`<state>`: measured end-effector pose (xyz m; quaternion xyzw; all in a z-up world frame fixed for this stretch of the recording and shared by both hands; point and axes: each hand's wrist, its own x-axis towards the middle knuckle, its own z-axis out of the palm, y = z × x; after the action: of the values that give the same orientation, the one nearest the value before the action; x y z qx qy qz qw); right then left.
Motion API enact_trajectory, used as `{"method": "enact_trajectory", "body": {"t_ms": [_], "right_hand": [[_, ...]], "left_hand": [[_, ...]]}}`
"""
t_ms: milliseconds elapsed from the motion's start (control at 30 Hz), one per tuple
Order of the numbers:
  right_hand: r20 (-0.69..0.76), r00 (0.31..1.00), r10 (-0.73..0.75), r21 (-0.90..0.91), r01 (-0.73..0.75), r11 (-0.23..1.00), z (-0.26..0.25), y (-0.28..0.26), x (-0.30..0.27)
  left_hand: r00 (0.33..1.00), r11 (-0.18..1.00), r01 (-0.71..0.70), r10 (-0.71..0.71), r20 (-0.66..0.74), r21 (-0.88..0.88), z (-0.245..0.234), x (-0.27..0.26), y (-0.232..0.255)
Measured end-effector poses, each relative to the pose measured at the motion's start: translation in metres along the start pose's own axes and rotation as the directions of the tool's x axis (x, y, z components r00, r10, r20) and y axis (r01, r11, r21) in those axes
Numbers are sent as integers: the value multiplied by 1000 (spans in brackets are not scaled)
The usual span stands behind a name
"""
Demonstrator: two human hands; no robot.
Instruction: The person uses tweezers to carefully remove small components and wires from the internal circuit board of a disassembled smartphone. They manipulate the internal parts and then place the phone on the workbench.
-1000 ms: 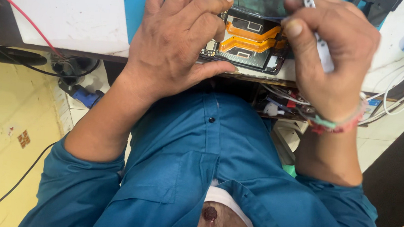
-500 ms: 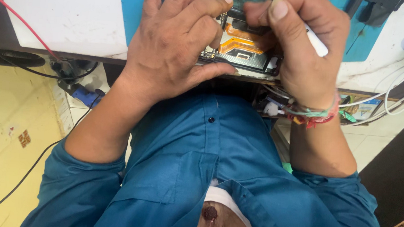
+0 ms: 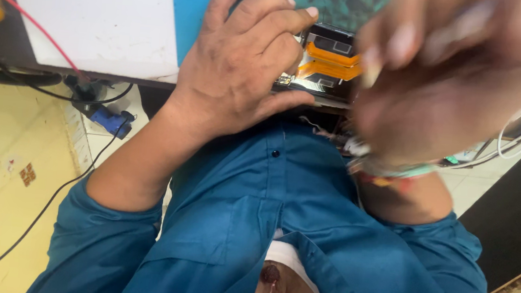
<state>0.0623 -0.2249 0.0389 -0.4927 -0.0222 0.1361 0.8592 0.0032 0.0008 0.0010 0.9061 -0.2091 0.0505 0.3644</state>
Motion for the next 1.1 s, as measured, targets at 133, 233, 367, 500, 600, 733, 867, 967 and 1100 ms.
{"method": "enact_trajectory", "body": {"t_ms": [133,233,367,500,600,733,867,967,1100], "right_hand": [[72,996,-51,-291,70,954,-34,-29,25],[71,997,-5,-479,38,877,-47,-39,21],[116,991,61,-636,27,771,-45,-43,22],[303,942,147,-751,140,645,-33,-46,27],[520,833,190,-774,365,518,-27,-53,30],[635,752,176,-742,531,409,-24,-58,34],[517,854,56,-843,497,205,-36,-58,30],[411,910,-65,-907,415,74,-46,-49,24],[207,957,-203,-921,261,290,-52,-36,14]], "left_hand": [[1000,1000,8,-7,-16,18,0,-1,3],[1000,1000,24,-24,-9,-5,1,-3,4],[999,998,41,-42,-21,-49,0,-1,5],[993,999,35,-38,-114,-28,-5,6,11],[988,1000,-16,14,-154,-11,-7,15,16],[971,991,-114,127,-201,75,-5,36,18],[981,993,-84,97,-169,83,-9,49,13],[993,987,21,-3,-116,162,-9,53,8],[993,973,83,-62,-105,216,-9,51,0]]}}
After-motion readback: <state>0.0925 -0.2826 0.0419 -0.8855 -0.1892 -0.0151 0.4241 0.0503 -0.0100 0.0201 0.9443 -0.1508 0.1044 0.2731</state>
